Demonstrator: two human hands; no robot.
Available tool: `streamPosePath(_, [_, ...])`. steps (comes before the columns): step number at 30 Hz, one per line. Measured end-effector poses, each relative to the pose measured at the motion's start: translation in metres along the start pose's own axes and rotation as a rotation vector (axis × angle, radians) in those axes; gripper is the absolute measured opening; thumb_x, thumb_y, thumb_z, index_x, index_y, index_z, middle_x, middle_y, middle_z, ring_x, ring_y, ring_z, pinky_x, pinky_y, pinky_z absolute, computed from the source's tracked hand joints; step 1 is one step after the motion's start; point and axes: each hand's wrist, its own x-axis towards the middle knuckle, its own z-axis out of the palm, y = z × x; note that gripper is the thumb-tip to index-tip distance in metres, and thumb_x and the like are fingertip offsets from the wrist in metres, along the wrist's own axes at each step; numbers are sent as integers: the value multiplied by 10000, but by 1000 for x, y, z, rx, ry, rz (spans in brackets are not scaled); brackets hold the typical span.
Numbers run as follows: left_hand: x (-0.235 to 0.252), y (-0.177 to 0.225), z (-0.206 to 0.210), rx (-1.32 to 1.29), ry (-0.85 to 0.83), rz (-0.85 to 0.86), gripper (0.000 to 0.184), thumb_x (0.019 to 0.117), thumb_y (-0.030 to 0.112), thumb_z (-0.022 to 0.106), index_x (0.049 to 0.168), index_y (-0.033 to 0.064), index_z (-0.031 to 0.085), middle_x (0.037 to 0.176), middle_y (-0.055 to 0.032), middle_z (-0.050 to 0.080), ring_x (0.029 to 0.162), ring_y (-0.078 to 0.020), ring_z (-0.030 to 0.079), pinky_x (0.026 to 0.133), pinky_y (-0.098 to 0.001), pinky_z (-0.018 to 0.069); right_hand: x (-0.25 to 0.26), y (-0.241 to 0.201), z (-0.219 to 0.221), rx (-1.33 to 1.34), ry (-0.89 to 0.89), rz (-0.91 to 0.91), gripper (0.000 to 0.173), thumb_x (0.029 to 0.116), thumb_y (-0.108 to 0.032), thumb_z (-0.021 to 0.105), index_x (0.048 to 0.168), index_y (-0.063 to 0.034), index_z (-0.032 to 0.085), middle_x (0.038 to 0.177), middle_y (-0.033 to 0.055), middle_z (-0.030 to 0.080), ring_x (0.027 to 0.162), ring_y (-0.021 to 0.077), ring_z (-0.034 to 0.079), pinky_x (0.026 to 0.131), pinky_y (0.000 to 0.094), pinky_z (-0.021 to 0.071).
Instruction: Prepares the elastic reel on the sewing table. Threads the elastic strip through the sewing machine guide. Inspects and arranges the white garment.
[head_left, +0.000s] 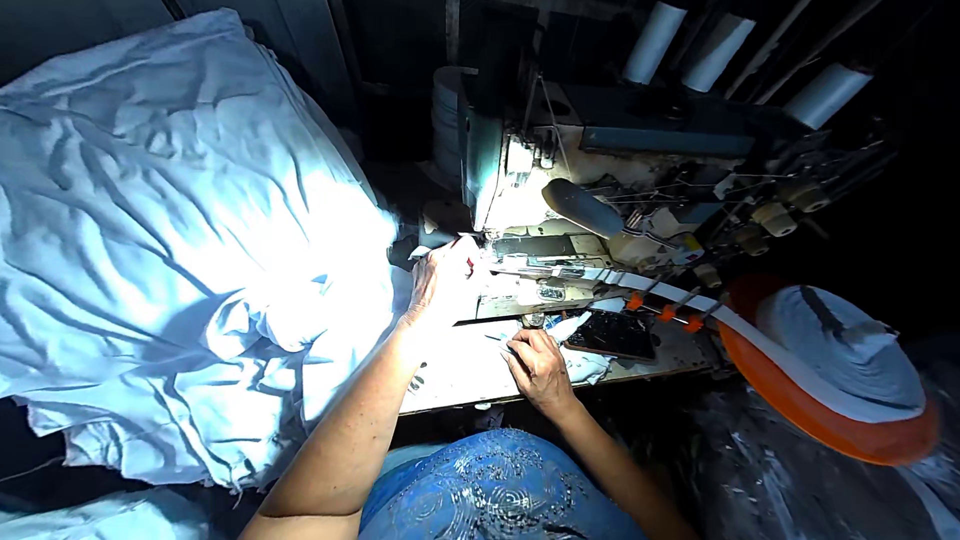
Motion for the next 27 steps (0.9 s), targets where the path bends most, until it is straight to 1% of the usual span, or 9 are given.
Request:
streamPosePath(3, [-2,-8,1,-48,32,63,82,904,118,669,861,51,649,725,-85,618,651,-242,622,585,-451,493,0,0,0,-6,-7,2,208,944,-199,638,974,-68,798,1015,105,735,979,251,690,881,379,555])
streamPosePath(6, [-3,-9,0,-82,31,83,85,903,104,643,837,51,638,673,-79,597,619,-240,612,569,-446,481,0,0,0,-15,-11,-5,219,945,-209,634,977,-70,801,1012,99,736,981,245,689,875,367,556])
streamPosePath(9, [-4,-7,-2,-53,-18,75,115,947,152,593,915,51,638,672,-83,594,634,-259,630,590,-461,497,0,0,0,-20,-12,-10,229,945,-212,627,982,-68,801,1007,99,737,979,251,687,874,371,551])
streamPosePath(12, [-2,-5,-5,-57,-34,90,127,936,149,573,931,33,625,661,-87,575,623,-263,618,594,-460,491,0,0,-1,-23,-20,-8,239,956,-224,619,983,-69,800,1009,107,735,984,262,688,872,384,552])
streamPosePath(15, [5,3,-14,-73,-129,18,118,911,132,644,948,21,658,732,-118,623,706,-288,638,650,-495,488,0,0,-1,-24,-15,-14,243,958,-226,617,984,-67,799,1014,110,737,981,267,690,864,392,555])
streamPosePath(17, [7,6,-15,-53,-191,-28,136,905,159,684,937,26,682,828,-134,671,811,-300,667,710,-521,495,0,0,-1,-21,-16,-13,237,958,-221,623,987,-64,798,1013,112,735,981,270,690,862,395,555])
streamPosePath(20, [12,18,-17,28,-258,-126,145,927,177,682,970,40,703,912,-139,709,899,-314,689,766,-545,502,0,-1,-1,-14,-23,-10,240,963,-225,625,991,-62,798,1018,120,734,986,279,689,867,404,553])
streamPosePath(23, [14,24,-15,63,-262,-173,151,971,150,627,1020,32,708,941,-157,712,932,-338,690,793,-559,499,0,0,-1,-20,-21,-22,241,957,-222,625,989,-60,799,1021,117,735,989,281,689,868,405,553])
streamPosePath(27, [15,23,-20,9,-254,-208,100,957,127,631,977,42,679,911,-161,691,917,-337,674,772,-557,490,0,2,0,-19,-16,-41,233,945,-210,632,977,-53,800,1017,123,737,982,290,693,855,412,558])
